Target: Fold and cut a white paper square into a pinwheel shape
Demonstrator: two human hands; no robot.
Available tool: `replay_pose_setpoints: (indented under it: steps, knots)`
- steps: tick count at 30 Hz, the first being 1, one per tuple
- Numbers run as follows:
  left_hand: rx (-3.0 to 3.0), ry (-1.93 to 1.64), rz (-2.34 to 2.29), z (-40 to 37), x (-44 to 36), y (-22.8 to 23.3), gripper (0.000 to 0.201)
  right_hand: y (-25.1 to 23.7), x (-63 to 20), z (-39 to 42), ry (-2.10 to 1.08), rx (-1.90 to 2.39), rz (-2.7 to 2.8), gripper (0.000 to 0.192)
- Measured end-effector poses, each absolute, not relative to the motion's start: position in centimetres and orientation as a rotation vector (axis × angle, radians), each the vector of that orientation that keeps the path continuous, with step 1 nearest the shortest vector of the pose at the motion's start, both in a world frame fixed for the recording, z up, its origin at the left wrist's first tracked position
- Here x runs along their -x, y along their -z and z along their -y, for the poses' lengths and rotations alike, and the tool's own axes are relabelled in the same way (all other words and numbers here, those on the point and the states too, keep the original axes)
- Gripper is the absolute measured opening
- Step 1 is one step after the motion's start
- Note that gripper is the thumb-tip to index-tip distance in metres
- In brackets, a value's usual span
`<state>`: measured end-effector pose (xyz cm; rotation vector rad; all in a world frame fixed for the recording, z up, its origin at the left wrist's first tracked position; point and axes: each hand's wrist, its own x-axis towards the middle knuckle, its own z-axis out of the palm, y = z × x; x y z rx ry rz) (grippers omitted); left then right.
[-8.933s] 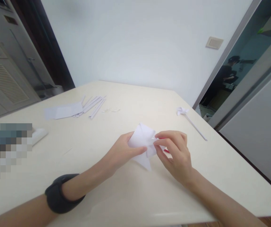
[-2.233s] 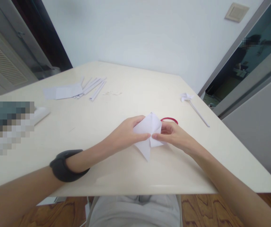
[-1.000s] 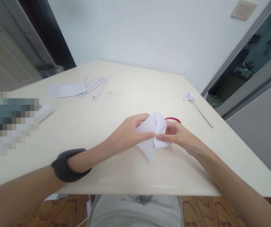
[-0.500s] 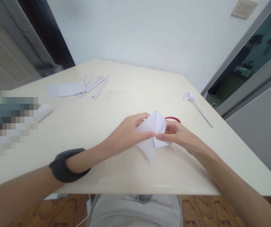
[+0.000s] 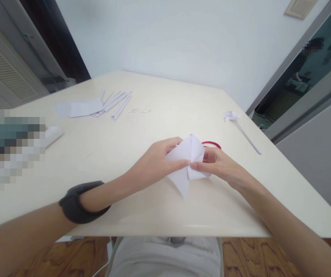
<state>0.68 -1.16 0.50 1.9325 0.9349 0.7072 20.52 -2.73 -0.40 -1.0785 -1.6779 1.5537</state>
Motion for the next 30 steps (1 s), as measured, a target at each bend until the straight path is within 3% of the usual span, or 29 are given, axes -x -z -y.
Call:
replay_pose_setpoints:
  steps: [6, 14, 30]
  knots:
    - [-1.904, -0.740, -0.904, 1.04, -0.91, -0.40, 0.024, 0.44, -20.57, 2.72, -1.464, 1.100, 1.678, 0.011]
    - [-1.797, -0.698, -0.920, 0.76, -0.91, -0.43, 0.027, 0.17, -20.29, 3.03, -1.447, 1.087, 1.675, 0.019]
    - [-1.932, -0.717, -0.965, 0.54, -0.61, 0.13, 0.021, 0.50, -20.01, 2.94, -1.431, 1.138, 1.671, 0.016]
